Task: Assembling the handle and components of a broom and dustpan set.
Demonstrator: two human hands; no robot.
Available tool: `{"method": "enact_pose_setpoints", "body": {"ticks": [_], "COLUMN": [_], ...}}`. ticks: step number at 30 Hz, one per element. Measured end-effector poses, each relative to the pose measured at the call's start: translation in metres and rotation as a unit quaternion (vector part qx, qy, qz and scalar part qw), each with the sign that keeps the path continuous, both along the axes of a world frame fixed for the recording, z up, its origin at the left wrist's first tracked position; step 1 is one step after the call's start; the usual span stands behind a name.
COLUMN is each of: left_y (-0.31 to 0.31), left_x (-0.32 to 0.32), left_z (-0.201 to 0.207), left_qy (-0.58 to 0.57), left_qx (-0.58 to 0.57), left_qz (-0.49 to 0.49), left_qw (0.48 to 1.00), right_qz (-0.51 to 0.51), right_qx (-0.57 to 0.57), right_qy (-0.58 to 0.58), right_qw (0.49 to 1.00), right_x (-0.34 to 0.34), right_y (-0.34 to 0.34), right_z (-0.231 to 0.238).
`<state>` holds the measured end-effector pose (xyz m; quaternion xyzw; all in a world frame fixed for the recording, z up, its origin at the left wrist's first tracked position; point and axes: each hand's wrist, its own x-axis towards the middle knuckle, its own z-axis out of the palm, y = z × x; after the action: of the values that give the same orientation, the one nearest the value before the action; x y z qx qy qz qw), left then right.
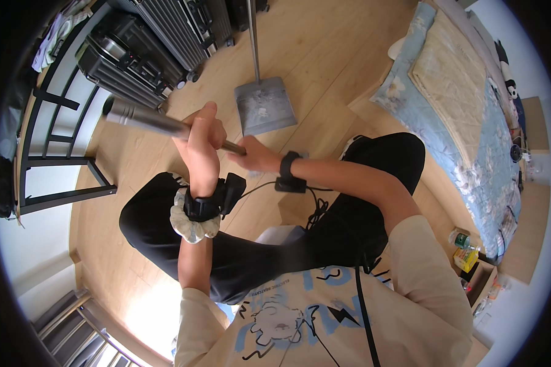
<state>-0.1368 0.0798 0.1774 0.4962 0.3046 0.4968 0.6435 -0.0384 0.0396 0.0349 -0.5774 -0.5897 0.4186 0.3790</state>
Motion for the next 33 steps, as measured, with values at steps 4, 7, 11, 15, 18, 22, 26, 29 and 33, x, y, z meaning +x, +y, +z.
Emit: {"method": "enact_pose_setpoints", "body": {"ticks": [4,7,11,15,18,22,26,29,33], "left_y": [0.005,0.005,0.008,-0.003,-0.001,0.005,0.007,0.012,-0.002], "left_x": [0.004,0.009,0.003,0.007,0.002,0.006,0.012,0.004,0.007], "left_z": [-0.007,-0.016,-0.015,-0.009,-0.007,-0.014,-0.019,-0.018,-0.012], "left_qy": [-0.001,0.015,-0.008,0.004,-0.013,-0.017,-0.003,-0.022,-0.001], "left_qx": [-0.093,-0.052,-0.015,0.031,-0.037,-0.099,-0.068,-0.041,0.010], "left_qz": [-0.014,-0.022,-0.016,-0.018,-0.019,-0.017,0.010,0.013,-0.024], "left_qw": [0.996,0.998,1.000,0.999,0.999,0.995,0.998,0.999,1.000], "right_qz": [-0.015,-0.049,-0.031,-0.043,-0.016,-0.004,-0.013,-0.029,-0.050], "right_qx": [-0.114,-0.037,0.043,0.070,-0.069,-0.156,-0.040,-0.006,0.048], "right_qy": [0.058,0.011,-0.035,-0.034,0.009,0.038,-0.044,-0.037,-0.044], "right_qw": [0.992,0.998,0.998,0.996,0.997,0.987,0.998,0.999,0.997], "right_x": [-0.014,-0.002,0.014,0.014,-0.001,-0.008,0.007,0.010,0.013], "right_y": [-0.023,-0.008,0.021,0.017,-0.008,-0.025,0.002,0.020,0.017], "right_z": [-0.013,-0.028,-0.020,-0.014,-0.004,-0.017,-0.027,-0.019,-0.017]}}
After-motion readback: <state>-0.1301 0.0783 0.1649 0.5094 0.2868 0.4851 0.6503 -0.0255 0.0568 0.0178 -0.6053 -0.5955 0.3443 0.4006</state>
